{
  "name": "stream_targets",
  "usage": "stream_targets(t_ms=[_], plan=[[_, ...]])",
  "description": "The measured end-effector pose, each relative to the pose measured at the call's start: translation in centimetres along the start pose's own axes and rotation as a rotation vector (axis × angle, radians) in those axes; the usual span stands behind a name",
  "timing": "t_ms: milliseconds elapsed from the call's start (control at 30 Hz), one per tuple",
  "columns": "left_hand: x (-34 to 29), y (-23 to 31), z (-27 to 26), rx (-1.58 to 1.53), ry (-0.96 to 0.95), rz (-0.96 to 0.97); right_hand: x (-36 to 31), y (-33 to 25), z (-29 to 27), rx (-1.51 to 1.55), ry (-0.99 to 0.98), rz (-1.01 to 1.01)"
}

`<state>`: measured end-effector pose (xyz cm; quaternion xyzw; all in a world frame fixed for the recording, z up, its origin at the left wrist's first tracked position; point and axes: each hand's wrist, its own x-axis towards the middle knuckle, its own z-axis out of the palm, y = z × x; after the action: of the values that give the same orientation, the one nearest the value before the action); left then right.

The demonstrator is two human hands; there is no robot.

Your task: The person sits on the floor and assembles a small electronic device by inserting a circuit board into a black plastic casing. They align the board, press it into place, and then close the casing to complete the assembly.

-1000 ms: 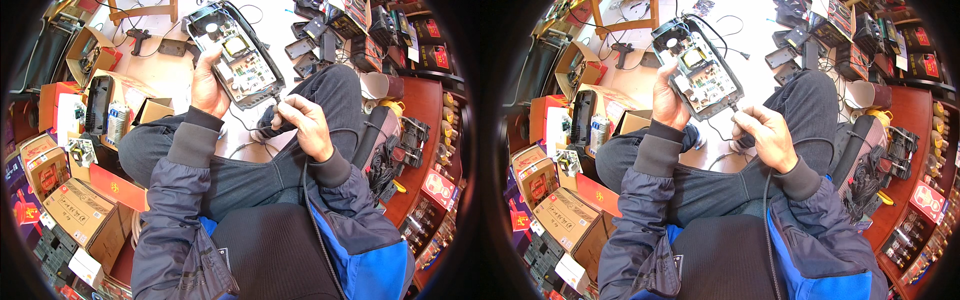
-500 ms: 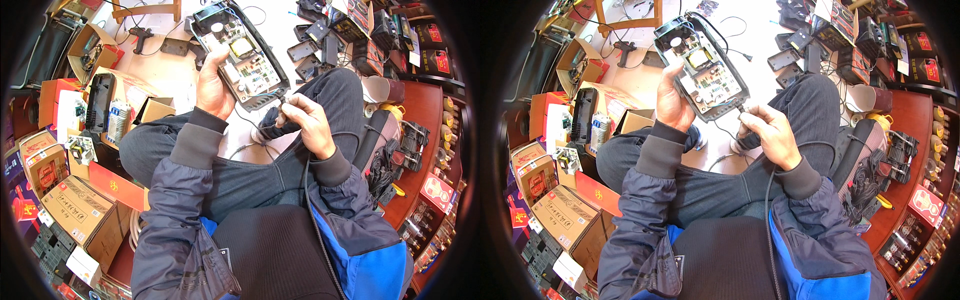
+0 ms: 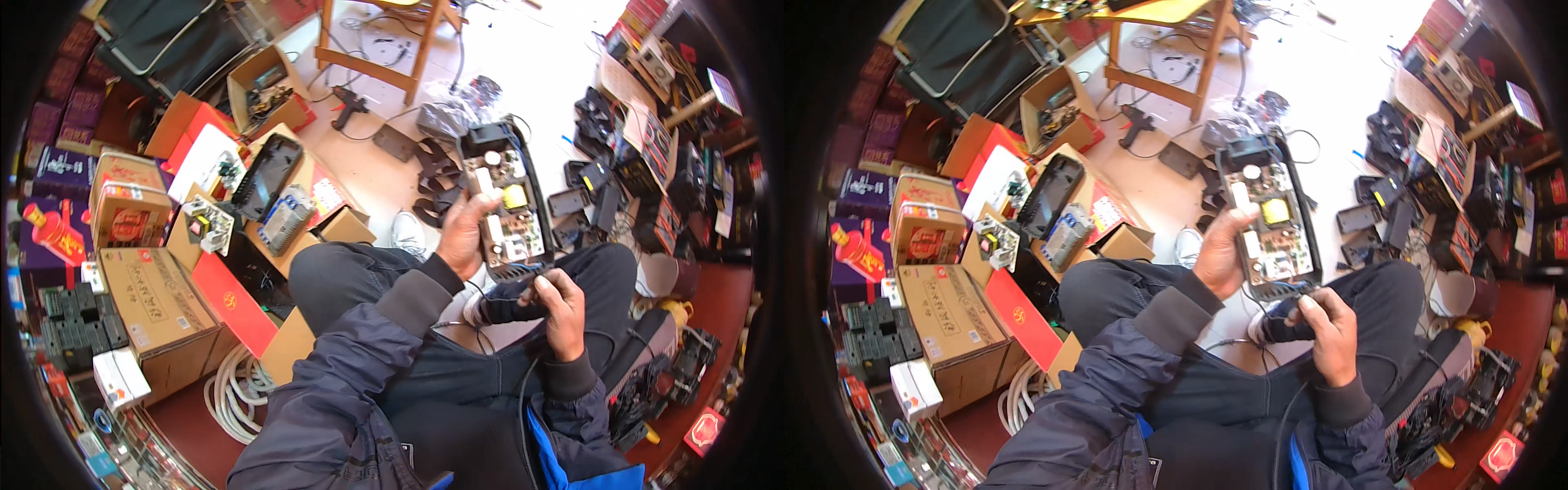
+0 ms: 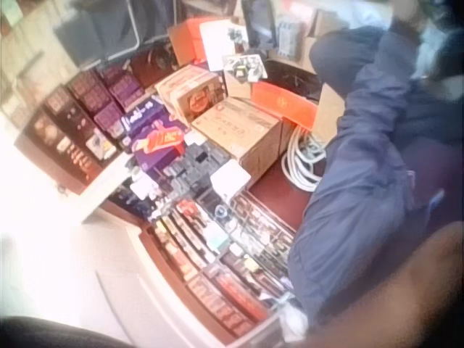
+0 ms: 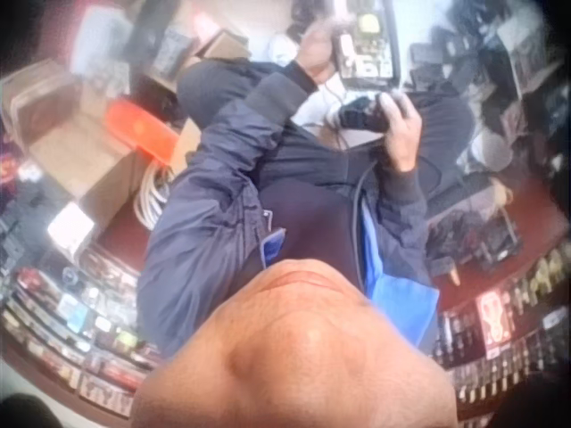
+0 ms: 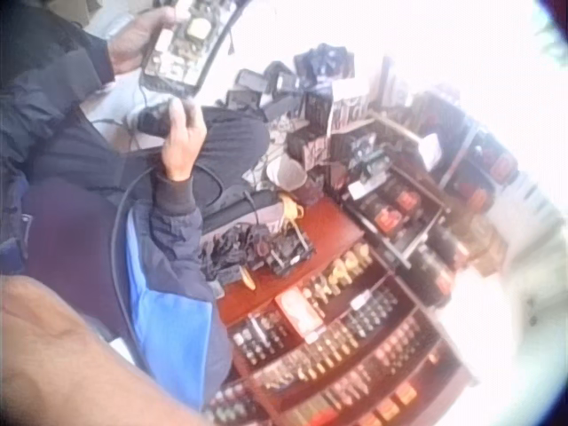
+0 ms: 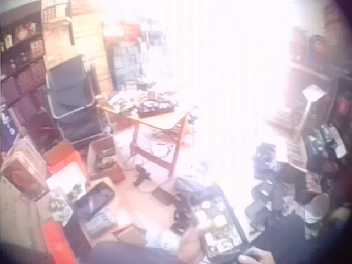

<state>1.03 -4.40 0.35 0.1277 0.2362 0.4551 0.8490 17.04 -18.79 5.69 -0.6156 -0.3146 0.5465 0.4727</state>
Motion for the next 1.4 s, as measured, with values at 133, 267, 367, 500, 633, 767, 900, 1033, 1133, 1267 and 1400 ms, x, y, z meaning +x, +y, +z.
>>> stream_targets(t_ms=[133,267,367,500,633,767,900,1033,1133,1267,1400], plan=[[-0.2,0.1,0.5,-0.023,-0.003,-0.026,-0.2,0.2,-0.3,0.021,0.008,-0.021],[-0.3,-0.1,1.0,-0.043,-0.027,-0.021,-0.3,0.1,-0.8,-0.034,0.007,0.009],[-0.3,0.1,1.2,-0.064,-0.065,-0.015,-0.1,0.0,-1.1,-0.106,0.009,0.002],[-0.3,0.3,1.3,-0.056,-0.048,-0.008,0.4,0.2,-1.0,-0.048,0.033,0.033],[-0.4,0.3,1.2,-0.064,-0.106,0.007,0.7,0.3,-0.7,0.056,0.045,-0.082],[-0.3,0.5,1.2,-0.083,-0.117,0.006,1.1,-0.2,-0.9,0.085,0.020,-0.049],[-0.2,0.7,1.0,-0.102,-0.147,0.000,1.3,-0.5,-0.9,0.119,0.000,-0.048],[-0.2,1.1,0.9,-0.097,-0.174,-0.001,1.6,-0.9,-0.6,0.140,-0.023,-0.042],[-0.1,1.6,1.1,-0.087,-0.181,-0.019,1.5,-1.5,-0.1,0.146,-0.044,-0.048],[-0.1,2.4,1.5,-0.083,-0.257,0.014,1.0,-2.7,0.7,0.153,-0.037,-0.047],[0.0,3.0,1.7,-0.138,-0.291,-0.023,0.5,-3.4,1.7,0.182,-0.073,-0.033]])
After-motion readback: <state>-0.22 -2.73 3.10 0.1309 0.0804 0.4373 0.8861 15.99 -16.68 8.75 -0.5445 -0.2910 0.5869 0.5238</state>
